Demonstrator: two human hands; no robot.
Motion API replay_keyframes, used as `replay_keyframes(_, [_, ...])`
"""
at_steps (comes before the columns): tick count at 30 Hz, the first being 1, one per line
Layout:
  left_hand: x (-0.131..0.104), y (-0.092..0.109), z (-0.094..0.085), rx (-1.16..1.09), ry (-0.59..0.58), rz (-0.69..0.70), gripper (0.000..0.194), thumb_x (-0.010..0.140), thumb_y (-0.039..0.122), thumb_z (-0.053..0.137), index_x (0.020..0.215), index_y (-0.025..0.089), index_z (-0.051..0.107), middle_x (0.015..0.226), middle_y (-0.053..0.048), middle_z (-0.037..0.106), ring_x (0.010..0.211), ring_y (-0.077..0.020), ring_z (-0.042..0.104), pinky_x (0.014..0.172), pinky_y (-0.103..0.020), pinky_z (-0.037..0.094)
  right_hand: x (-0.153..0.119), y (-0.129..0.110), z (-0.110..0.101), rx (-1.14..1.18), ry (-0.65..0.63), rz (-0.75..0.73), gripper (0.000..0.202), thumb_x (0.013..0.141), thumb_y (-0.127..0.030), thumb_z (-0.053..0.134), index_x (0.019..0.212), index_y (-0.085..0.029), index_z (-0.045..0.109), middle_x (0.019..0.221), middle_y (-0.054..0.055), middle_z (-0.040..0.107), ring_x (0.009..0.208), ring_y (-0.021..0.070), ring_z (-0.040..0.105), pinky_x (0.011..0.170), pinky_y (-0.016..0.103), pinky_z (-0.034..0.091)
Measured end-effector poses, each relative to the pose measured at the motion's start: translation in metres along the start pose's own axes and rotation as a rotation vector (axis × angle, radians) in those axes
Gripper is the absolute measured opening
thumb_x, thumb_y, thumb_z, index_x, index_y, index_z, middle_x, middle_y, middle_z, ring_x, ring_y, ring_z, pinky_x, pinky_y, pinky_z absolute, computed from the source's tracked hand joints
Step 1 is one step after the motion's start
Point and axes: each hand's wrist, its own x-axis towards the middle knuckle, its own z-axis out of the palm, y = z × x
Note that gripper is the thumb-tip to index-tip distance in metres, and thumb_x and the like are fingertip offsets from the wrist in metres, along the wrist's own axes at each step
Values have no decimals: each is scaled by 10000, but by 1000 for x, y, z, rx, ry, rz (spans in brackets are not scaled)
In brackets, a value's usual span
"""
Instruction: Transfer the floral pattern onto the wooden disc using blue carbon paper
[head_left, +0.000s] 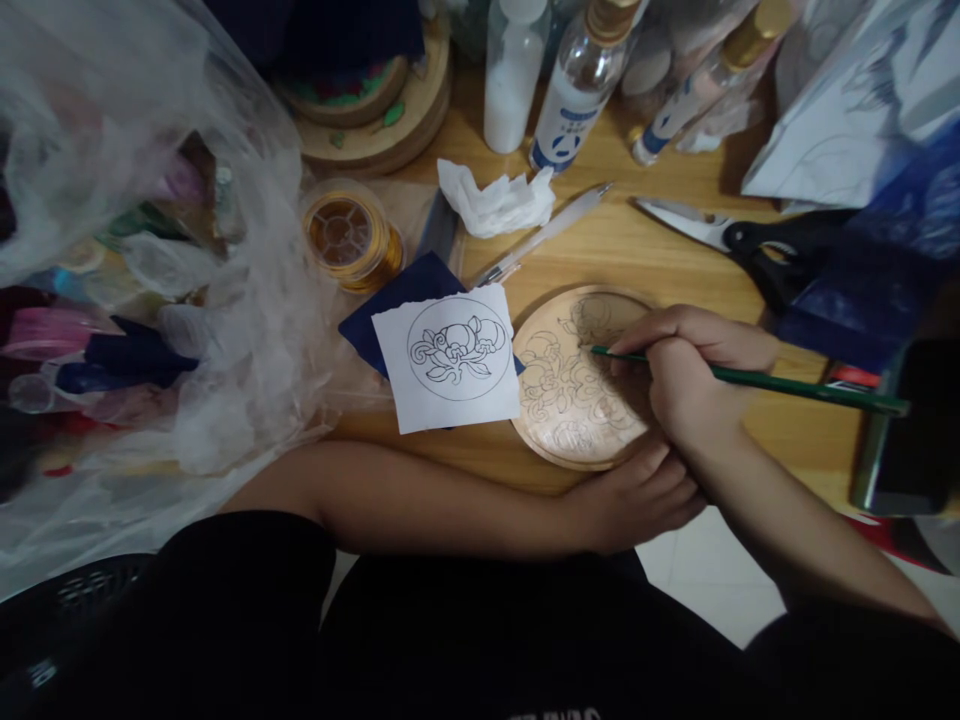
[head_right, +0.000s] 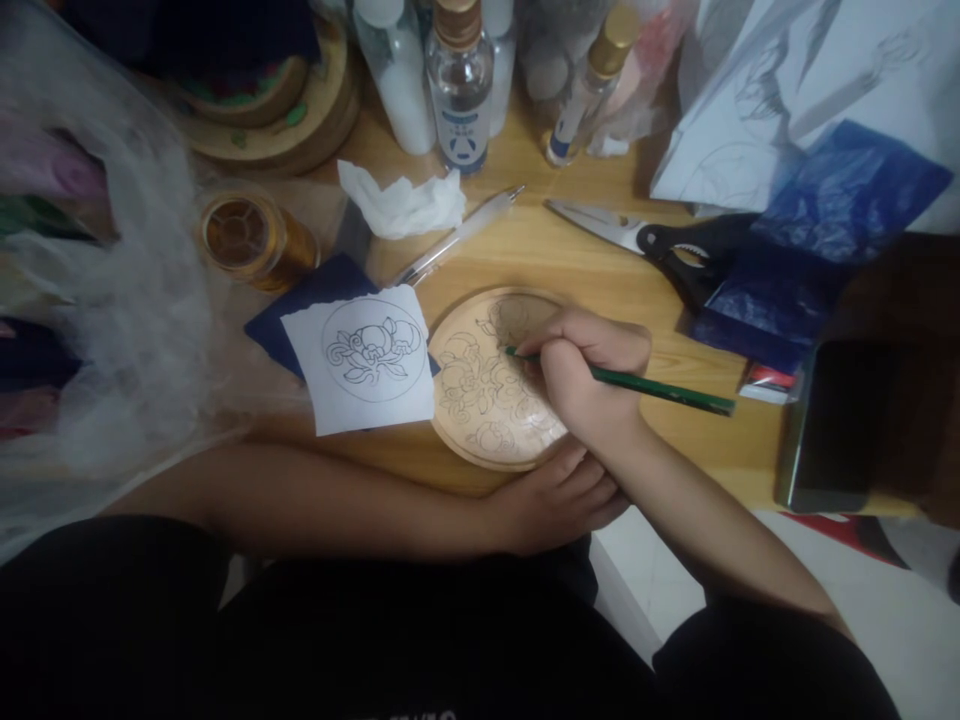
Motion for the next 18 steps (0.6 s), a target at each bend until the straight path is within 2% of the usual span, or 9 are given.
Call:
replay_keyframes(3, [0, 0, 1, -13, 4, 5, 420, 962, 155, 305, 1350, 109, 460, 1322, -130, 550, 1197, -204, 523, 1080, -364, 381, 0, 1, -1, -6, -19, -18, 272, 643, -48, 447, 567, -186, 668, 527, -38, 630, 476, 79, 564, 454, 180, 435])
replay_keyframes(8, [0, 4, 8, -4, 97, -48, 440, 958, 113, 242, 1312, 124, 504, 1270, -97, 591, 1185, -197, 527, 1070, -371, 380, 0, -1, 0, -45, -3, -6, 283, 636, -50, 444, 564, -199, 674, 529, -39, 631, 479, 86, 564, 455, 194, 429])
replay_keyframes(18, [-1, 2, 4, 0, 54, -24, 427, 963, 130, 259, 1328, 109, 479, 1279, -112, 580, 1203, -200, 517, 1085, -373, 378, 0, 0, 1, 20, 21, -1, 273, 640, -49, 438, 560, -177, 666, 530, -23, 627, 474, 97, 559, 453, 214, 426])
